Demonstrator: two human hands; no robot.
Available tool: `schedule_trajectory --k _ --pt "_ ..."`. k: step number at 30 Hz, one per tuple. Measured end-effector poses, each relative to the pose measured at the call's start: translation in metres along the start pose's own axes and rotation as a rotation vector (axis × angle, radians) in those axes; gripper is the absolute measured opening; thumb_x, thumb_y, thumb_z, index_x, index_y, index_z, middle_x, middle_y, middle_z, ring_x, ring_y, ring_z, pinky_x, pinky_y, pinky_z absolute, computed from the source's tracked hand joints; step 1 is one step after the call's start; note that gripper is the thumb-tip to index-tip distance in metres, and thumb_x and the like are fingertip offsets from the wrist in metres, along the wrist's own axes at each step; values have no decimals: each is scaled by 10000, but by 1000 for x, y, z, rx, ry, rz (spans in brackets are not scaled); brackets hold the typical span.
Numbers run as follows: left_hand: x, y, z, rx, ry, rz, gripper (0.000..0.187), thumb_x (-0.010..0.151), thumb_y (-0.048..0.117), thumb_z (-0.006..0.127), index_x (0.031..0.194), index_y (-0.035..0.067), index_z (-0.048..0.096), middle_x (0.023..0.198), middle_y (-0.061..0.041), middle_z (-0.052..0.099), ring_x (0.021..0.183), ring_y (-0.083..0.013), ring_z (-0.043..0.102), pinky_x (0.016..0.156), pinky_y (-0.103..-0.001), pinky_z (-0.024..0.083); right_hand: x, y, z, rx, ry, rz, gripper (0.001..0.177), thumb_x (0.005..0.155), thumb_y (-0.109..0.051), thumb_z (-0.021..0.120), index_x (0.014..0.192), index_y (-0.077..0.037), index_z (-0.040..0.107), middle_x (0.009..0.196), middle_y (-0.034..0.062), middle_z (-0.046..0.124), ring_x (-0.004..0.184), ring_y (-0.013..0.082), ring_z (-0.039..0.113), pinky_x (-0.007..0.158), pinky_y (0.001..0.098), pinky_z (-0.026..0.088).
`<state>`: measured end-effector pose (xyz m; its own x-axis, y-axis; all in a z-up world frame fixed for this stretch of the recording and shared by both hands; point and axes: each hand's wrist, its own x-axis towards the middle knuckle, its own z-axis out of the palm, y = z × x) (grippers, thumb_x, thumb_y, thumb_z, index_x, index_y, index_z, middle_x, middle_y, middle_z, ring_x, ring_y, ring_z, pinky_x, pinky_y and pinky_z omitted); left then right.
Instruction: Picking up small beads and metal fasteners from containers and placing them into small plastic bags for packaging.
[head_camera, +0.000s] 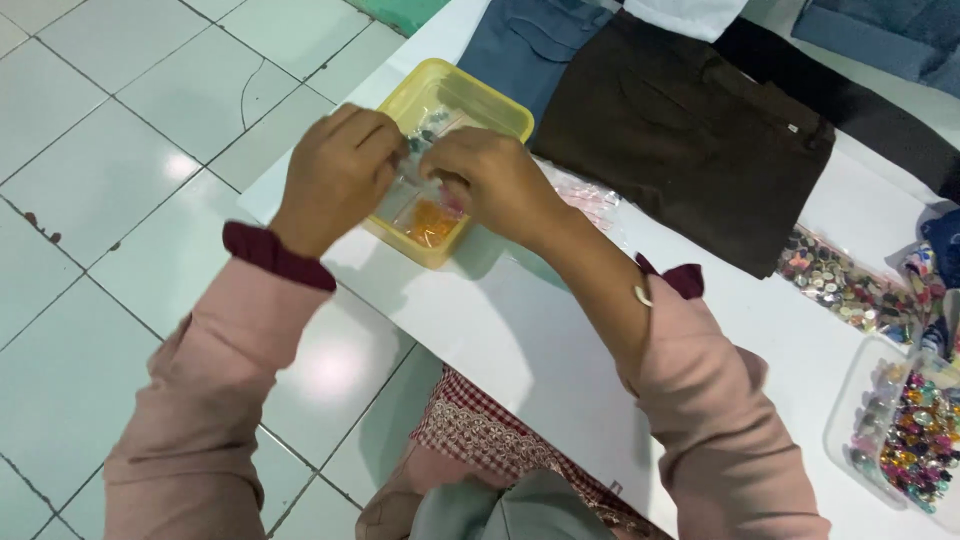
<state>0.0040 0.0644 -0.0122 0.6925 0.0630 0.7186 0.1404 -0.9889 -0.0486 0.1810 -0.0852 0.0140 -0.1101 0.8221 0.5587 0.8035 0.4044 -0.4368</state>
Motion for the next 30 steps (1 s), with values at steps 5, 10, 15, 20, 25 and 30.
schedule_trajectory --k 5,10,15,20,25,30 --pt "-2 -25 5 86 -243 -29 298 751 -53 605 860 191 736 788 79 648 868 -207 550 697 -369 367 19 34 31 -55 -105 -76 255 735 125 535 830 -66 674 800 63 663 752 274 593 635 382 461" --pt "3 -22 -3 105 -527 -44 361 723 -17 573 822 234 814 644 153 620 1009 -226 544 864 -444 295 25 37 34 -80 -337 28 102 758 -14 625 775 -98 682 804 68 685 781 310 631 648 436 474" --pt "-1 -17 9 370 -565 -5 164 578 18 596 546 177 615 591 31 425 925 -185 461 839 -394 310 26 33 31 -51 -454 139 266 780 -111 502 821 -161 760 876 39 747 813 274 645 706 424 474" --pt "13 -5 8 404 -609 -66 247 635 -18 596 523 200 570 528 68 427 896 -188 473 843 -373 307 9 29 11 -74 -290 31 240 800 -95 550 917 -67 758 917 73 741 870 291 655 712 444 486" --pt "38 24 -7 424 -255 54 279 725 22 660 765 283 752 651 120 580 833 -187 497 826 -369 341 -41 9 -56 -164 -8 -90 336 796 58 589 1070 -23 767 1126 179 743 1063 380 701 885 502 535" --pt "87 106 -4 266 -89 188 195 813 75 623 820 245 719 752 95 592 858 -200 534 873 -381 363 -128 -23 -126 -268 -54 94 219 931 14 643 1091 -62 771 1108 96 749 999 316 713 851 472 513"
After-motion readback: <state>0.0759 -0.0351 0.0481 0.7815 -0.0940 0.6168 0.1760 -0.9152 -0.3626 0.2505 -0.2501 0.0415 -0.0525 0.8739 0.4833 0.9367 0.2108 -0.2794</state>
